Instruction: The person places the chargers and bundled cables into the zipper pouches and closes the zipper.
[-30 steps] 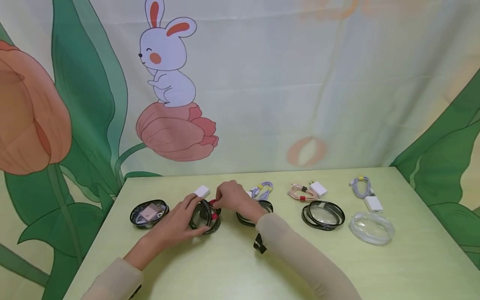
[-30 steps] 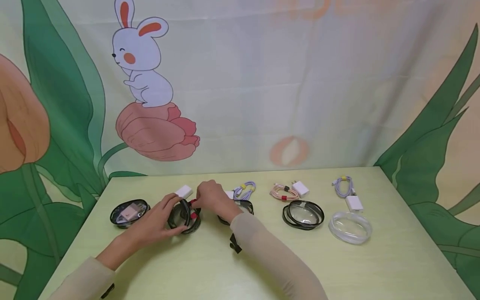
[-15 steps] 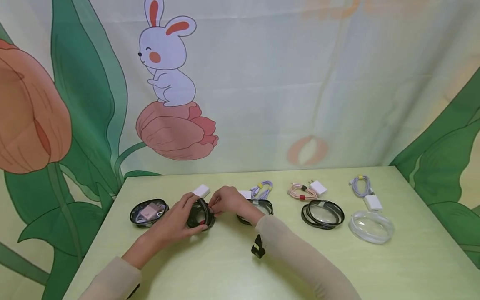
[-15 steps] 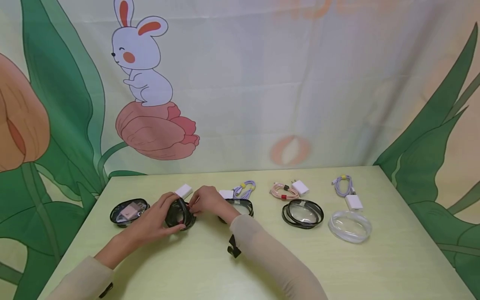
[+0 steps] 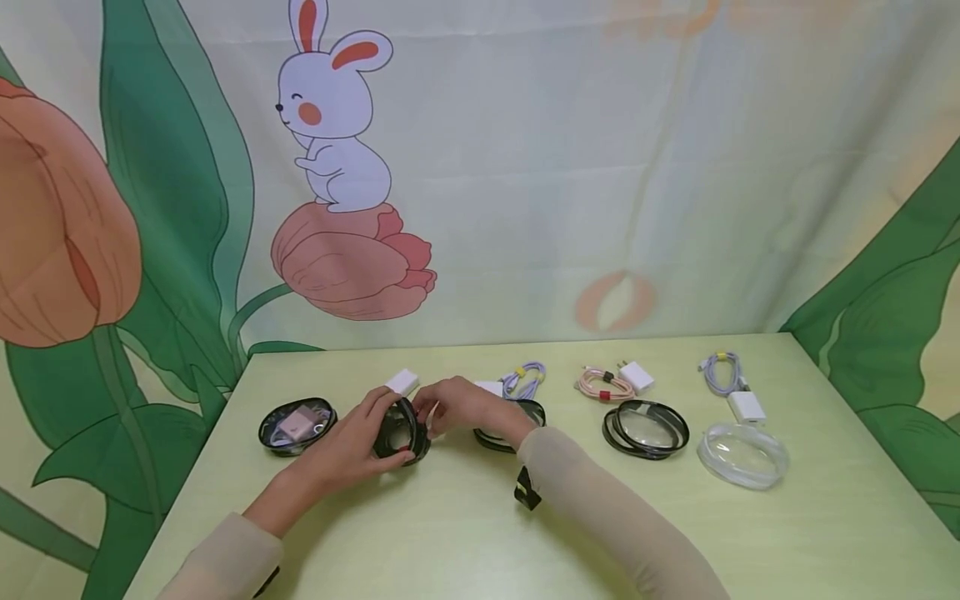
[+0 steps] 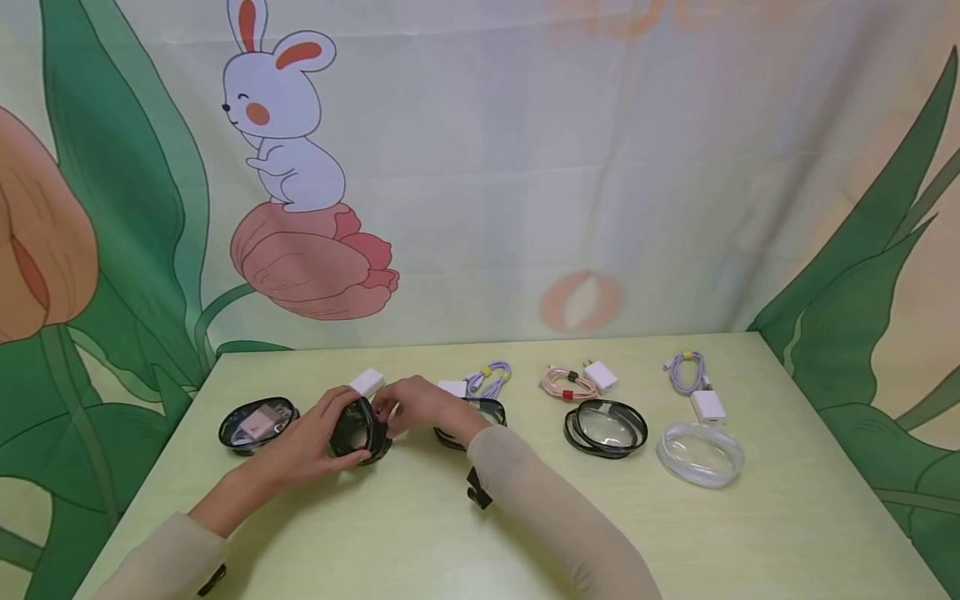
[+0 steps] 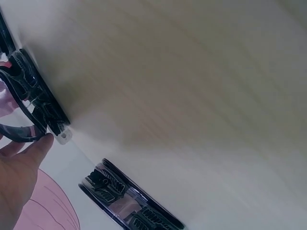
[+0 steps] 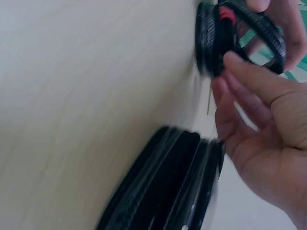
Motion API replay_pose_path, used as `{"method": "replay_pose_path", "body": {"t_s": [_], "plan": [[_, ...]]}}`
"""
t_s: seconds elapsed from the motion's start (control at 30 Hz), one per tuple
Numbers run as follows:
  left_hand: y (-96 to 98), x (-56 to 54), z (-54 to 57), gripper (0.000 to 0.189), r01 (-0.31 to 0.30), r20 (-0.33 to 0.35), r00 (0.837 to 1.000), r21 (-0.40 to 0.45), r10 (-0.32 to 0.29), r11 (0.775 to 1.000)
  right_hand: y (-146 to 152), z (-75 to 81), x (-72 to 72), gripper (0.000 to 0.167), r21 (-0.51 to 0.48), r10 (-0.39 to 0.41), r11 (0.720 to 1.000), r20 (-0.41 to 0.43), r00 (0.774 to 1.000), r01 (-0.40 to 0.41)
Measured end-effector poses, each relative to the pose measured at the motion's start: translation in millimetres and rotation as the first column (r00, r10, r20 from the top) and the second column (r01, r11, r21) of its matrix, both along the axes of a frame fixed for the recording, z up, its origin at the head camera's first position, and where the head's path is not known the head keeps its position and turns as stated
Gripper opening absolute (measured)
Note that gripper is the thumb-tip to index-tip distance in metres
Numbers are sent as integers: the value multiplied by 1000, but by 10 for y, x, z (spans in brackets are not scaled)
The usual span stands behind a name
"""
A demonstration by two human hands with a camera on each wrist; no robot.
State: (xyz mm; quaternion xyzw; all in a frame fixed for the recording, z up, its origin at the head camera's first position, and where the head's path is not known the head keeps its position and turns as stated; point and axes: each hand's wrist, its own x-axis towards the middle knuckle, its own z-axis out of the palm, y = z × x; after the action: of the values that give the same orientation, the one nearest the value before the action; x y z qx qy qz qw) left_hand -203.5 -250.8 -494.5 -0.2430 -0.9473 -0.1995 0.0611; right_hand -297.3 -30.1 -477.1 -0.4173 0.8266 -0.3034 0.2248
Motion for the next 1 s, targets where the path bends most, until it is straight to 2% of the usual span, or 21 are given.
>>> {"method": "replay_pose_path", "body": {"t_s": [0.17,0.3,0.37,0.6,0.73,0.83,1.0], "plan": [[-21,-6,12,84,13,24,1000,9,-13,1000,9,-26,-44,35,99,96,991,-88,992,-87],[-36,-13,13,84,7,27,1000,7,-7,1000,-8,-6,-59,26,175,195,971,-186,963,-163],[-43,-13,19,84,-3,32,999,4,3,1000,-20,6,-63,25,198,221,963,-206,953,-181],[-56,-5,44,83,-23,46,999,-1,23,1000,-49,-13,-66,25,222,232,958,-214,949,-184],[-62,-6,63,82,-25,40,999,-9,26,1000,-85,-12,-50,19,199,265,955,-251,931,-219],[-76,-1,76,83,-27,31,999,-18,27,999,-139,-35,-24,20,199,292,950,-306,906,-239],[-96,19,73,85,-20,15,1000,-15,20,1000,-218,-97,31,18,205,281,955,-386,878,-216]]}}
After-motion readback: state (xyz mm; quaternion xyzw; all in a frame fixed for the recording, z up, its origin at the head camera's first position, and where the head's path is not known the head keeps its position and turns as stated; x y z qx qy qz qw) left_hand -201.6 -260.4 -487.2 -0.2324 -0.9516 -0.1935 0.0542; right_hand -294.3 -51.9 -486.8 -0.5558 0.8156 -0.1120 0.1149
